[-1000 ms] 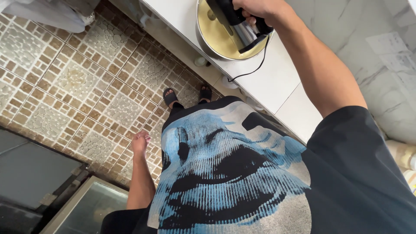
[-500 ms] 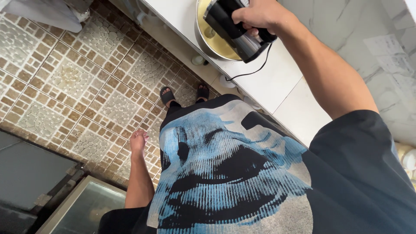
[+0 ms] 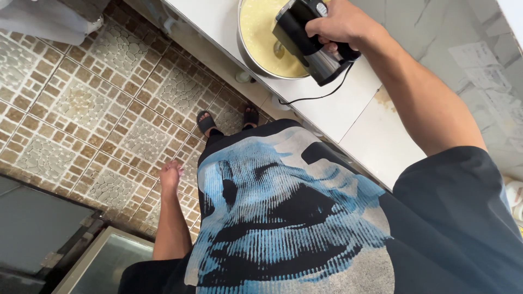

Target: The person holds an immersion blender in a large bowl of pale yellow batter on a kitchen counter and blends the batter continuously, moving the blender around the bowl. At the start another person hands the blender to them, and the person keeps blending for the rest of the clip.

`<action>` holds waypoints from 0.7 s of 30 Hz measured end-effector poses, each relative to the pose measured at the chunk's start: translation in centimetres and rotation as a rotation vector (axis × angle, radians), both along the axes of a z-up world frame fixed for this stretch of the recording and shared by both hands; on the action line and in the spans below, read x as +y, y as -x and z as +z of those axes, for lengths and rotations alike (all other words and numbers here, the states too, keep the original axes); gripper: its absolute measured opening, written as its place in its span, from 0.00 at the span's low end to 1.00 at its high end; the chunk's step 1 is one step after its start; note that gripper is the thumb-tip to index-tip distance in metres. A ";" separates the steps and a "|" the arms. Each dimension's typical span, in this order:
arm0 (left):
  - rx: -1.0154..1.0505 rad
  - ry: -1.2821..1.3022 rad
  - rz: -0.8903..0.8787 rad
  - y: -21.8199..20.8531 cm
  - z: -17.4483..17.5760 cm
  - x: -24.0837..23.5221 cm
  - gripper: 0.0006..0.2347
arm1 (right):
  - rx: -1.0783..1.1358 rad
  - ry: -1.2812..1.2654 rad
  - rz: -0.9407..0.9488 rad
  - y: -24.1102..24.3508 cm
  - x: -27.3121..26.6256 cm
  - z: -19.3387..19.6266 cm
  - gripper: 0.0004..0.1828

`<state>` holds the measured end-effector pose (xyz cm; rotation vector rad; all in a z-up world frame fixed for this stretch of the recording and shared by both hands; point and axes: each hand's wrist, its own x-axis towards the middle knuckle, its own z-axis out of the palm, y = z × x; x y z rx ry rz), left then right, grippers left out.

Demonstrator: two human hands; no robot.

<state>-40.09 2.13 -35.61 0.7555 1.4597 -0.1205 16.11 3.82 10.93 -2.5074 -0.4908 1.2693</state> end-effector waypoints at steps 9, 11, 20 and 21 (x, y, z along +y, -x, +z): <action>-0.030 0.011 0.039 -0.2 -0.9 0.1 0.16 | -0.052 -0.017 -0.075 -1.3 -0.4 0.4 0.10; -0.025 0.010 0.028 -0.2 -1.1 0.0 0.16 | -0.069 -0.002 -0.090 -2.0 -0.7 0.0 0.07; -0.087 -0.107 -0.031 -3.3 1.9 1.3 0.15 | -0.021 -0.007 -0.216 -5.4 -1.2 -2.7 0.14; -0.166 -0.172 -0.034 -4.3 2.1 1.6 0.14 | -0.014 -0.022 -0.210 -5.8 -1.2 -2.9 0.15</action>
